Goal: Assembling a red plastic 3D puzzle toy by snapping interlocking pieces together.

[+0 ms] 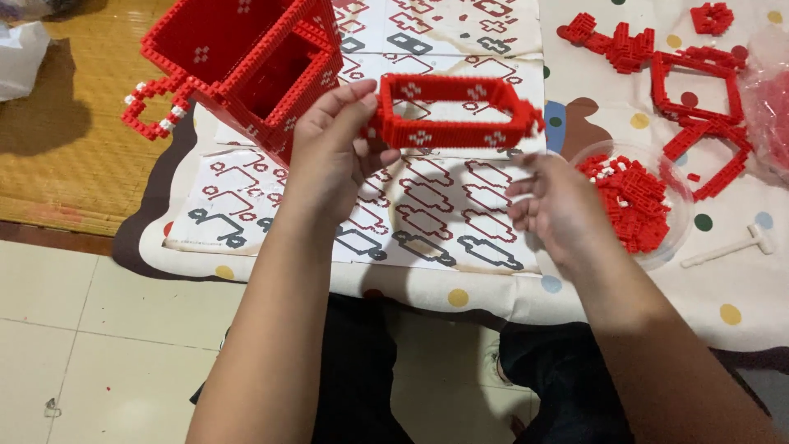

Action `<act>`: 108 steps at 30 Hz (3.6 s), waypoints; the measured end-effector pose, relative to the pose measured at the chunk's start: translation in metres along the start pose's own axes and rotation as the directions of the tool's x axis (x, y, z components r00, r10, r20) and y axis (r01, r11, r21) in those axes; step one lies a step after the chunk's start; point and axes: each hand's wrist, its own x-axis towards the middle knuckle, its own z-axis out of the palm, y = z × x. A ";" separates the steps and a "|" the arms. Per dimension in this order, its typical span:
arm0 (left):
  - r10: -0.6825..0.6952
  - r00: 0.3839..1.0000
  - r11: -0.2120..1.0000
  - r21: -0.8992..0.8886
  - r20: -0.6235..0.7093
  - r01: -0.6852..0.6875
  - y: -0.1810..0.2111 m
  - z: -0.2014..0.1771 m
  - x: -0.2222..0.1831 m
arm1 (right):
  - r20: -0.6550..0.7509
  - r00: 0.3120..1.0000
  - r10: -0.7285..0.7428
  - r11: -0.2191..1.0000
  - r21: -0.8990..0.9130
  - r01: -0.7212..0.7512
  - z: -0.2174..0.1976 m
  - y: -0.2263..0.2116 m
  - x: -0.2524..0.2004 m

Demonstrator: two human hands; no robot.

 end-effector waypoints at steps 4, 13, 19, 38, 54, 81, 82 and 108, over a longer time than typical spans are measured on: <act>0.058 0.996 0.997 -0.045 -0.063 -0.060 -0.001 -0.003 0.004 | 0.194 0.981 0.001 0.788 -0.604 0.118 0.010 0.025 0.004; 0.177 0.983 0.978 -0.098 -0.051 -0.181 -0.003 -0.011 0.008 | 0.531 0.827 0.187 0.054 -0.846 0.531 0.010 0.071 0.034; 0.149 0.988 0.979 -0.133 -0.044 -0.154 -0.002 -0.006 0.006 | 0.477 0.809 0.343 -0.014 -0.859 0.512 0.002 0.070 0.019; 0.195 0.980 0.976 -0.085 -0.049 -0.198 -0.007 -0.008 0.008 | 0.544 0.827 0.144 0.134 -0.838 0.528 0.002 0.074 0.032; 0.218 0.975 0.972 -0.084 -0.033 -0.220 -0.006 -0.009 0.006 | 0.392 0.905 0.165 0.065 -0.920 0.386 0.007 0.066 0.033; -0.222 0.950 0.965 0.190 0.219 0.182 -0.030 -0.018 0.013 | 0.263 0.963 -0.058 0.916 0.397 -0.053 -0.050 0.071 0.131; -0.217 0.951 0.966 0.191 0.220 0.177 -0.020 -0.011 0.005 | 0.264 0.962 -0.063 0.916 0.399 -0.049 -0.051 0.068 0.129; 0.148 0.848 0.857 0.494 -0.510 0.148 0.059 -0.049 -0.005 | 0.023 0.985 -0.170 0.590 0.803 0.083 -0.080 0.024 0.093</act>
